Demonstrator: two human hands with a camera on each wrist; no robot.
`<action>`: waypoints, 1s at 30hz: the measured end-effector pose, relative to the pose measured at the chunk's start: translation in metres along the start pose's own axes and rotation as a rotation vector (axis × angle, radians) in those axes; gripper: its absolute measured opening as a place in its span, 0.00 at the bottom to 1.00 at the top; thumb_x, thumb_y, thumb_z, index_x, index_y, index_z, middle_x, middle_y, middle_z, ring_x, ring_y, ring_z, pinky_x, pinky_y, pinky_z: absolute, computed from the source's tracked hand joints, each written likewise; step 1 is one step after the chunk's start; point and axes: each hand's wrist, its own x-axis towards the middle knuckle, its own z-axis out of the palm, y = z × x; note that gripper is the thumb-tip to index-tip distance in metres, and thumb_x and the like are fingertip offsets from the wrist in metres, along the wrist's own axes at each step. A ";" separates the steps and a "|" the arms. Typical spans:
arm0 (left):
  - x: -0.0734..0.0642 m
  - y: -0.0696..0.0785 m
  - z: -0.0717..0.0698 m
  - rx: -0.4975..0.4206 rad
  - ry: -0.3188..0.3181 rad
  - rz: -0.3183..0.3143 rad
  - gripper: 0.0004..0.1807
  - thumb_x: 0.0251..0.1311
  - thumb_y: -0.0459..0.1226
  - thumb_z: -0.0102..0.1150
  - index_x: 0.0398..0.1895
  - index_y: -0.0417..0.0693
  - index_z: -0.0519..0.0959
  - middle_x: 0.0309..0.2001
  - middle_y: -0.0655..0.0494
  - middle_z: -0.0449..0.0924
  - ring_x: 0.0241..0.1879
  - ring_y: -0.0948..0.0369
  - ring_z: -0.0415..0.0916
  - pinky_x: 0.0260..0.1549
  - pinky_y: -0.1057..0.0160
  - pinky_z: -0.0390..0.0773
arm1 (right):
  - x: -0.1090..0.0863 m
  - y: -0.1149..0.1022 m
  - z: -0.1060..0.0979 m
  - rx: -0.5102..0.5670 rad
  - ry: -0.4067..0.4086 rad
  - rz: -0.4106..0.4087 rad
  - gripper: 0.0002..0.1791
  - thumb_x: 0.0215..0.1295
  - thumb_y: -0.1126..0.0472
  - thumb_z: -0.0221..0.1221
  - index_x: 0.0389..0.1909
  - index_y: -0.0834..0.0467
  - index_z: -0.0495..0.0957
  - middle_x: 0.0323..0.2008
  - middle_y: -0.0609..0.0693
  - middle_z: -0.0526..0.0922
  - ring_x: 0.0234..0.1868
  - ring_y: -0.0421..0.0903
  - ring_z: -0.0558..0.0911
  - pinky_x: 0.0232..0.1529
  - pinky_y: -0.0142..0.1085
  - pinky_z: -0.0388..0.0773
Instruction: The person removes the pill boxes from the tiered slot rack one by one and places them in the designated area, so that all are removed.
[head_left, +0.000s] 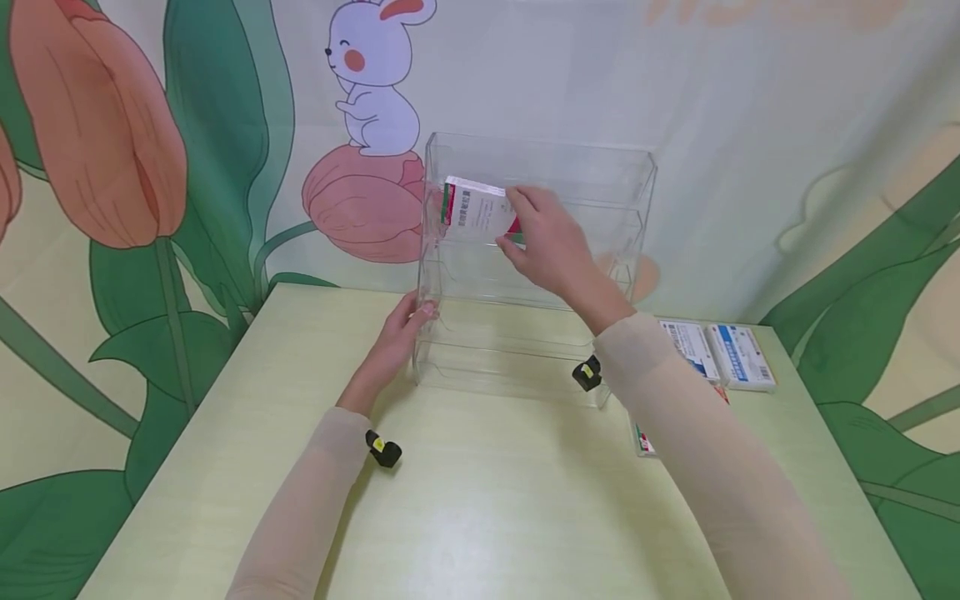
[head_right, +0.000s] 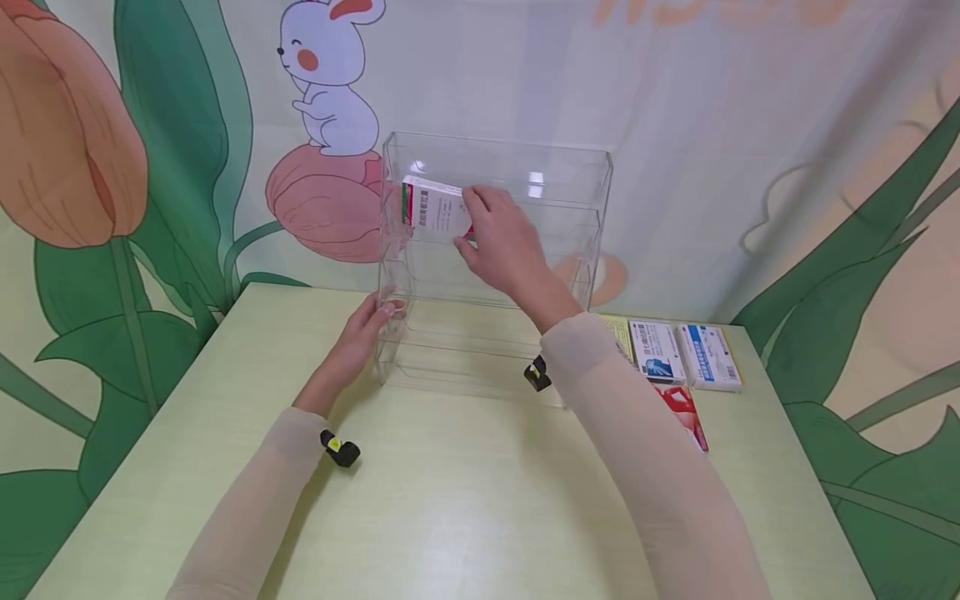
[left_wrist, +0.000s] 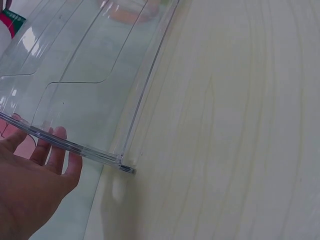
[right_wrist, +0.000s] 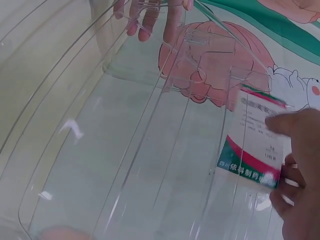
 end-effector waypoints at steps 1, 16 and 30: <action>0.001 -0.001 0.000 0.002 0.000 0.005 0.35 0.83 0.56 0.45 0.84 0.51 0.57 0.73 0.37 0.68 0.72 0.44 0.66 0.75 0.34 0.56 | -0.001 0.000 -0.001 0.000 0.023 0.030 0.37 0.73 0.52 0.67 0.76 0.62 0.67 0.72 0.58 0.71 0.69 0.55 0.71 0.65 0.46 0.78; -0.004 0.005 0.001 0.006 0.004 0.011 0.31 0.85 0.51 0.43 0.83 0.50 0.59 0.70 0.39 0.69 0.72 0.43 0.67 0.74 0.32 0.57 | -0.012 0.022 -0.002 0.141 0.302 0.165 0.15 0.75 0.59 0.66 0.56 0.61 0.78 0.48 0.56 0.79 0.49 0.52 0.81 0.48 0.45 0.85; 0.005 -0.016 -0.002 0.031 0.019 0.036 0.36 0.80 0.63 0.45 0.83 0.60 0.60 0.71 0.48 0.70 0.71 0.48 0.69 0.73 0.33 0.59 | -0.071 0.076 -0.041 0.324 0.394 0.159 0.19 0.75 0.61 0.66 0.63 0.59 0.77 0.53 0.55 0.82 0.48 0.45 0.82 0.52 0.43 0.86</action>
